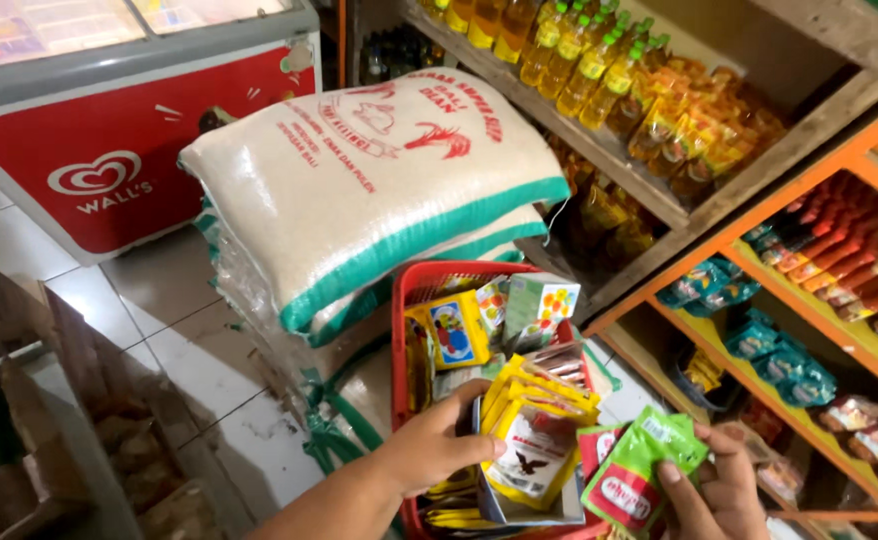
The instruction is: The person takes various boxes and packets from a red basket and places them onto a white shelf, arranging them by category including small yellow, white, and green boxes.
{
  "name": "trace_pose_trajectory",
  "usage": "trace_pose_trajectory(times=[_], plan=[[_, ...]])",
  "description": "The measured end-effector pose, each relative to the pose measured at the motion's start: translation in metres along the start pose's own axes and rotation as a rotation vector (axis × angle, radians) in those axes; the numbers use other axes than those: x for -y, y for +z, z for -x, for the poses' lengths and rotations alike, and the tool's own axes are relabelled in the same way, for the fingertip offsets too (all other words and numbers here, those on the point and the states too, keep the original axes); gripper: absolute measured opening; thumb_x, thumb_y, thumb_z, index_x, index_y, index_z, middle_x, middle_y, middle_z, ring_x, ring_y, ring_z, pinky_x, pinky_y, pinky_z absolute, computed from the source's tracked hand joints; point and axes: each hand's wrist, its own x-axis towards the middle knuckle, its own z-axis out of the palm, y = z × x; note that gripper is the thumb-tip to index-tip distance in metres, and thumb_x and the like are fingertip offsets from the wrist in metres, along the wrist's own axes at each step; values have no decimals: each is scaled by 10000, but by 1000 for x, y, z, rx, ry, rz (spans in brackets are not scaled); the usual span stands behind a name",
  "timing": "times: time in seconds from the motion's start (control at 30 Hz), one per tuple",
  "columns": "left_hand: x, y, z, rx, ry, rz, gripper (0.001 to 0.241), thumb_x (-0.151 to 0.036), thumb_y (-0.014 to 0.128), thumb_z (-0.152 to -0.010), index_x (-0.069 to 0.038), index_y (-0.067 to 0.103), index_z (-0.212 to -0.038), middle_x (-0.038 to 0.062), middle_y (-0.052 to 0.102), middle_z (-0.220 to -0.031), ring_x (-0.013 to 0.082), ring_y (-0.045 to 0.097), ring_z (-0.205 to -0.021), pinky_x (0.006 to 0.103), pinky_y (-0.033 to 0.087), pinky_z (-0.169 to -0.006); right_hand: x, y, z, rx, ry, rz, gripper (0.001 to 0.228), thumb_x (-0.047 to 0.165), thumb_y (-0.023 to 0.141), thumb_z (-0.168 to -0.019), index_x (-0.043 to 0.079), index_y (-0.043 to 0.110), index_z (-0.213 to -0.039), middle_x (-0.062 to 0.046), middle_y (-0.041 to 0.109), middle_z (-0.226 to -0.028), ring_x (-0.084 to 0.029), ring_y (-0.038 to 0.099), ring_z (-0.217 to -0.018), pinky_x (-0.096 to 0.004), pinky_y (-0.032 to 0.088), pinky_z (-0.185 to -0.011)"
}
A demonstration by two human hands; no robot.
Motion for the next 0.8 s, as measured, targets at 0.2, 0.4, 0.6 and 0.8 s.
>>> trace_pose_trajectory(times=[0.2, 0.4, 0.6, 0.8], plan=[[34, 39, -14, -69, 37, 41, 716, -58, 736, -869, -50, 435, -1518, 86, 635, -1265, 163, 623, -1128, 328, 522, -969, 14, -37, 11, 86, -74, -132, 537, -147, 549, -911, 45, 449, -1403, -173, 638, -1297, -217, 646, -1204, -350, 529, -1007], [62, 101, -15, -187, -22, 110, 715, -70, 729, -833, -97, 464, -1497, 86, 673, -1221, 168, 639, -1098, 344, 524, -951, 5, -93, 22, 28, -33, -167, 565, -121, 536, -942, 49, 406, -1466, -185, 642, -1313, -222, 656, -1191, -360, 551, -970], [83, 135, -20, -298, 152, -61, 655, -118, 740, -862, -25, 531, -1475, 88, 670, -1234, 158, 624, -1117, 319, 504, -973, -1, -99, -1, 111, -298, -263, 711, -126, 553, -955, 69, 292, -1587, -235, 617, -1344, -260, 675, -1201, -406, 558, -1063], [90, 144, -25, -541, 226, -140, 710, -206, 733, -818, -65, 513, -1478, 62, 669, -1137, 137, 614, -1008, 289, 500, -875, 19, -47, -42, 373, -443, -391, 603, -81, 553, -997, 27, 341, -1551, -242, 582, -1386, -277, 641, -1269, -424, 515, -1126]])
